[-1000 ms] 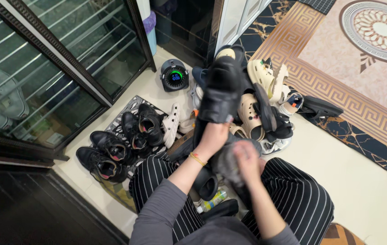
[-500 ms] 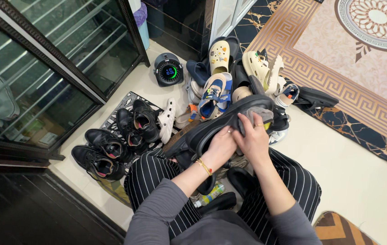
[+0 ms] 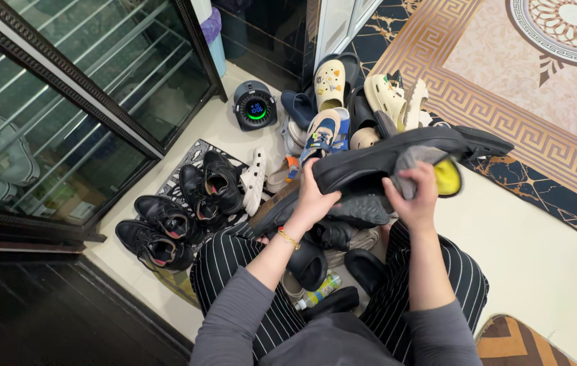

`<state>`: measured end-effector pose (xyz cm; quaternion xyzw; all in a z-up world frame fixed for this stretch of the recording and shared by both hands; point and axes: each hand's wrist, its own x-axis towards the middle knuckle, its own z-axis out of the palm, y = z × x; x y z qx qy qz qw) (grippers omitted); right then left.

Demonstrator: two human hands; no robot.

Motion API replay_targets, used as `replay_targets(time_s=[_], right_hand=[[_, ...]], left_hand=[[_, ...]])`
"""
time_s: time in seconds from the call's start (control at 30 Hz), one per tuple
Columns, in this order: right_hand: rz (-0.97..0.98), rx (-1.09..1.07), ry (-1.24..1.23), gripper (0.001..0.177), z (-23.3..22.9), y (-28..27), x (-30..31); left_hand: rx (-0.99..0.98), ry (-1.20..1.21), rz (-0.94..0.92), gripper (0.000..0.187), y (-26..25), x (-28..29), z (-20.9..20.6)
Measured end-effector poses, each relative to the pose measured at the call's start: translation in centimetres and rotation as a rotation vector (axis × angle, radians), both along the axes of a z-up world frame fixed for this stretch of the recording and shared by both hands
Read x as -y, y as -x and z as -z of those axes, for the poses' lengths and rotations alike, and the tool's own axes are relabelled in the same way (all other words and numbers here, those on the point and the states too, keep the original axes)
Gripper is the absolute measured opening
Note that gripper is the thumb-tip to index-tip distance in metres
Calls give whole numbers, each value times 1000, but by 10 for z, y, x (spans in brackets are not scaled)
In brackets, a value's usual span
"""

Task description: The person sits on the floor and cleans a pair of black shoes using a spray bottle and a yellow cloth. They spray the shoes and wipe them repeatedly, handling them one at a time.

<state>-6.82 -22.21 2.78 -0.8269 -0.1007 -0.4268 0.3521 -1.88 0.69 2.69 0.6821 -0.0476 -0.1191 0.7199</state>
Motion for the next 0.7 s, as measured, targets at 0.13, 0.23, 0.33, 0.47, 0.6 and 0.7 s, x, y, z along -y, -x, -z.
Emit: replay_targets(time_s=[0.13, 0.23, 0.33, 0.47, 0.6, 0.7], right_hand=[[-191, -132, 25, 46, -24, -6, -65], [-252, -85, 293, 20, -12, -15, -102], [-73, -49, 234, 13, 2, -35, -83], [27, -187, -81, 9, 16, -59, -43], [-170, -138, -133, 11, 42, -44, -88], [-395, -100, -4, 12, 61, -35, -106]], left_hand=[[508, -360, -94, 84, 8, 4, 15], [878, -578, -81, 72, 8, -3, 13], [695, -457, -144, 68, 12, -10, 4], [553, -400, -104, 72, 17, -8, 2], [392, -366, -123, 65, 8, -11, 11], [446, -367, -123, 66, 10, -19, 21]])
